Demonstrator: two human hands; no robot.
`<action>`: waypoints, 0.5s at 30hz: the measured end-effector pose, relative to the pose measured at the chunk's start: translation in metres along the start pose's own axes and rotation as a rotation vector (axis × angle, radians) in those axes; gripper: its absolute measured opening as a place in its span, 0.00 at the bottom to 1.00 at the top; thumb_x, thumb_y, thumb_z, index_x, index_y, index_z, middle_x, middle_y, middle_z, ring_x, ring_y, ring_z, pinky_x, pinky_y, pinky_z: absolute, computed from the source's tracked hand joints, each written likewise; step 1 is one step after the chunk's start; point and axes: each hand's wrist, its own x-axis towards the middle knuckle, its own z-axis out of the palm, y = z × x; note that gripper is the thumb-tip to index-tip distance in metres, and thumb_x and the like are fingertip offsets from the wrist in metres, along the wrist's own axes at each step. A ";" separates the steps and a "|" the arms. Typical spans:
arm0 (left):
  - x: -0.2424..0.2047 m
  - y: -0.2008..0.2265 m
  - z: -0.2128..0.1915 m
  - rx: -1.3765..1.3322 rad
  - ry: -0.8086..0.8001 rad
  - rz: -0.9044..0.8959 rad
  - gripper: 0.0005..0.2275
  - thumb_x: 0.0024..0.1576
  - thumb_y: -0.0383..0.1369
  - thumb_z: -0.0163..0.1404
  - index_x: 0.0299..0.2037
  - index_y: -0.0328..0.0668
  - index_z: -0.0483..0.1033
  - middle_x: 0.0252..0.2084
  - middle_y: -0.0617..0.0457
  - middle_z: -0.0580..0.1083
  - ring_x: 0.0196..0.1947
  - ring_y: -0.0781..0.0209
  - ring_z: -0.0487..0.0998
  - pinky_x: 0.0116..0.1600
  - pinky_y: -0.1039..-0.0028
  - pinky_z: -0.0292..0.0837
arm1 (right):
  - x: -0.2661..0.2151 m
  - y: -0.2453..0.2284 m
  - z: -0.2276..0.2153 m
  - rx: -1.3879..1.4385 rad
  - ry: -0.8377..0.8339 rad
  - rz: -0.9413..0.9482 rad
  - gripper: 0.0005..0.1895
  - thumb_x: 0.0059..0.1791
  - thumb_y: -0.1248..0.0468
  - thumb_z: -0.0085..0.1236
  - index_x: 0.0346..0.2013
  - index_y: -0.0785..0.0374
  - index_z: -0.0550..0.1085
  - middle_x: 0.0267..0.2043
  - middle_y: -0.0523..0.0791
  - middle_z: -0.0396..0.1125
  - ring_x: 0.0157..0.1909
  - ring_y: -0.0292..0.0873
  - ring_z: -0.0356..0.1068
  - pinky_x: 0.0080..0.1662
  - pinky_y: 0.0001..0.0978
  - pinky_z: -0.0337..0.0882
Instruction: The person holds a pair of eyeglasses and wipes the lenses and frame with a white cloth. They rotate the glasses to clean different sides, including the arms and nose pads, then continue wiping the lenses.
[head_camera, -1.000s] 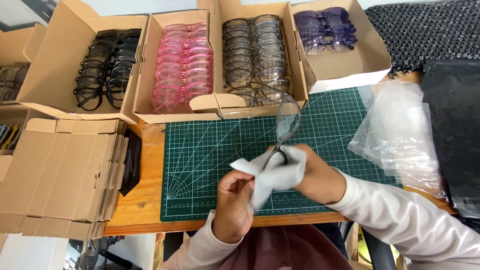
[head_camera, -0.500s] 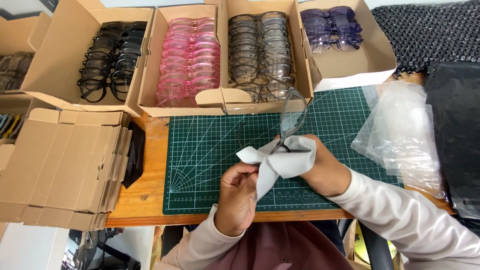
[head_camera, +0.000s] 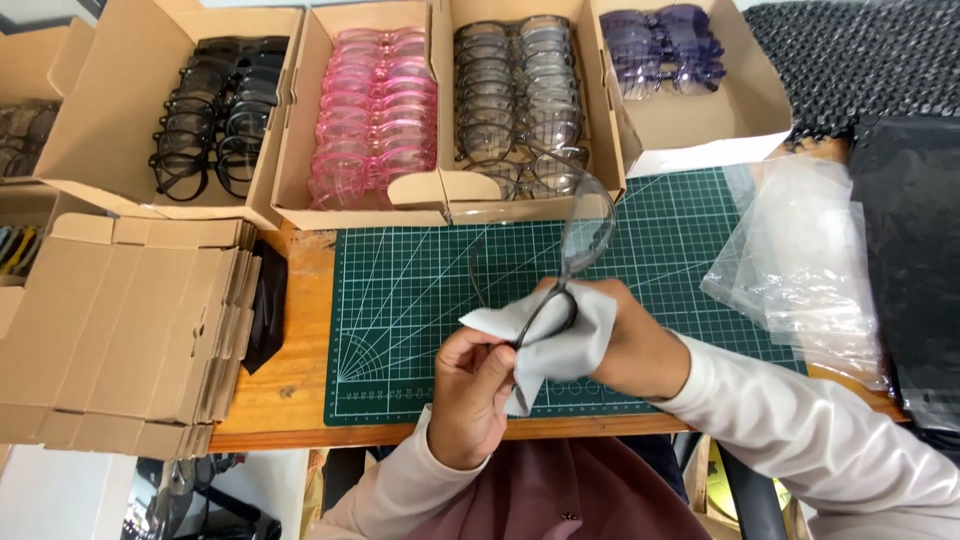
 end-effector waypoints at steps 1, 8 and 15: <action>-0.001 0.000 -0.001 0.042 0.027 -0.036 0.07 0.58 0.26 0.60 0.42 0.35 0.76 0.33 0.48 0.76 0.31 0.62 0.77 0.35 0.75 0.78 | -0.001 0.001 0.002 -0.015 0.018 0.044 0.10 0.43 0.64 0.67 0.36 0.61 0.77 0.37 0.43 0.75 0.36 0.38 0.74 0.38 0.30 0.74; 0.001 -0.002 0.001 -0.050 -0.035 0.068 0.07 0.56 0.23 0.62 0.43 0.35 0.81 0.43 0.46 0.81 0.45 0.55 0.82 0.52 0.68 0.81 | -0.001 -0.007 0.000 0.184 0.054 0.037 0.09 0.51 0.60 0.60 0.37 0.63 0.79 0.38 0.43 0.74 0.39 0.37 0.71 0.43 0.32 0.71; 0.001 -0.004 -0.002 0.039 -0.014 0.064 0.11 0.56 0.28 0.63 0.44 0.33 0.77 0.42 0.46 0.78 0.40 0.60 0.79 0.44 0.74 0.79 | -0.003 -0.003 -0.002 -0.072 0.013 -0.102 0.07 0.45 0.65 0.66 0.36 0.59 0.77 0.37 0.43 0.75 0.37 0.38 0.75 0.40 0.29 0.76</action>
